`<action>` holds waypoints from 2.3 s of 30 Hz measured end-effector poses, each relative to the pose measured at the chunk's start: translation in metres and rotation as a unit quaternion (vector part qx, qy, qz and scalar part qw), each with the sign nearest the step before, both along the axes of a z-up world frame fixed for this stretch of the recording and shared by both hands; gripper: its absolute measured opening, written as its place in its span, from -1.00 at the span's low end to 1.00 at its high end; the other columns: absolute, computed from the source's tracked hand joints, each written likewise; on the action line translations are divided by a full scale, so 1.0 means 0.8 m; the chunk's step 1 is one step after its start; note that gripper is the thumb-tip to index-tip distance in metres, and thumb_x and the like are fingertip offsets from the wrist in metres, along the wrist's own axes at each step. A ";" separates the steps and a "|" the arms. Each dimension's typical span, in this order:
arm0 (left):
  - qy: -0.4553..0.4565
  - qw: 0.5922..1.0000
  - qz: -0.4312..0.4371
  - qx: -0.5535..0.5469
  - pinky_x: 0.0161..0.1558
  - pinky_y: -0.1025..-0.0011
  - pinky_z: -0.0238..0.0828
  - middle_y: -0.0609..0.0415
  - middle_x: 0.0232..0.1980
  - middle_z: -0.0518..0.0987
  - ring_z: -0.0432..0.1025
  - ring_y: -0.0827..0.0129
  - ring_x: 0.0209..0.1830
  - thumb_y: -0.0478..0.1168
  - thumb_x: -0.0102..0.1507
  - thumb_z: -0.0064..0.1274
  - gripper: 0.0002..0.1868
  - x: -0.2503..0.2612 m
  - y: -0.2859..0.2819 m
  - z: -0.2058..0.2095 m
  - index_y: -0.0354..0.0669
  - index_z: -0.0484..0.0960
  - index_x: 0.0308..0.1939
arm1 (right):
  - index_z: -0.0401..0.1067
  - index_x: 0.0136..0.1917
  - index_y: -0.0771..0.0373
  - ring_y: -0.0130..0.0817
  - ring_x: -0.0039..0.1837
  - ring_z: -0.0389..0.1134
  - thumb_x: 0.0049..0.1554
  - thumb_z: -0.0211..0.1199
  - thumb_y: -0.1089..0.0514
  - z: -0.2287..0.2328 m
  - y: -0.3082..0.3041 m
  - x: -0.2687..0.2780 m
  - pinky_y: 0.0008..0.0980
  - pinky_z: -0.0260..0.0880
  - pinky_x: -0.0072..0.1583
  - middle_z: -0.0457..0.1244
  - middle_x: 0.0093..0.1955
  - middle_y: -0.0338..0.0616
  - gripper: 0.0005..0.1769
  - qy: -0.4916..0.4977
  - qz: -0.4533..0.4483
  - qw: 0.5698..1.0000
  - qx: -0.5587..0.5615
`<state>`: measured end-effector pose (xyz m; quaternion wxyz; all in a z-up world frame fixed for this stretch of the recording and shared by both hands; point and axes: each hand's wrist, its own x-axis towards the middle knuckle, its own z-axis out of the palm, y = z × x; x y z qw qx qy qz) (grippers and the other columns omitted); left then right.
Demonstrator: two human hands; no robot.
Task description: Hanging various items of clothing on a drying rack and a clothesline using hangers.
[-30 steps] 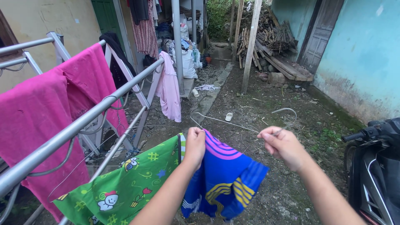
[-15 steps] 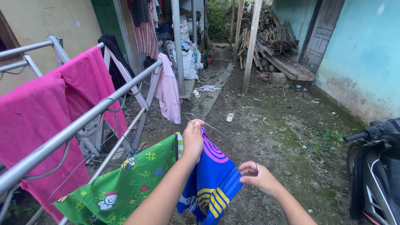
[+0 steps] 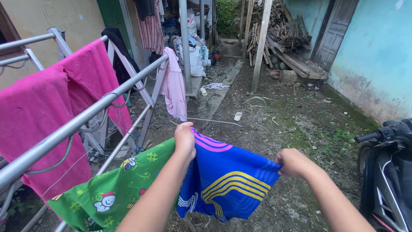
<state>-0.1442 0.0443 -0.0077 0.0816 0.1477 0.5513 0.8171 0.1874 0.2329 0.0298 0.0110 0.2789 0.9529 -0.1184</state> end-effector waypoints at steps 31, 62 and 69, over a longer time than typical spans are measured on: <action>-0.087 0.933 -0.324 -0.132 0.27 0.22 0.42 -0.01 0.23 0.63 0.51 0.29 0.23 -0.18 0.11 0.30 -0.33 0.063 -0.451 0.060 -0.23 0.51 0.30 | 0.59 0.00 0.28 -0.72 -0.17 0.27 0.16 0.35 0.17 0.133 -0.260 -0.238 -0.61 0.30 -0.13 0.37 -0.19 -0.44 -0.83 0.442 0.328 0.785 -0.283; -0.115 0.704 0.028 -0.700 -0.17 0.26 0.50 -0.12 -0.11 0.72 0.61 0.17 -0.24 0.19 0.16 0.27 -0.45 0.070 -0.585 -0.104 -0.17 0.75 -0.03 | 0.50 0.07 0.28 -0.20 0.07 0.36 0.15 0.28 0.31 0.118 -0.396 -0.265 -0.29 0.36 0.09 0.32 0.00 -0.08 -0.81 0.556 0.453 0.684 -0.132; -0.147 0.683 0.038 -0.715 -0.16 0.25 0.58 -0.16 -0.12 0.72 0.63 0.14 -0.25 0.14 0.19 0.16 -0.48 0.128 -0.570 -0.044 -0.21 0.71 0.01 | 0.49 0.01 0.29 -0.26 -0.03 0.35 0.14 0.25 0.37 0.102 -0.413 -0.259 -0.34 0.37 0.01 0.30 -0.05 -0.10 -0.85 0.558 0.462 0.659 -0.201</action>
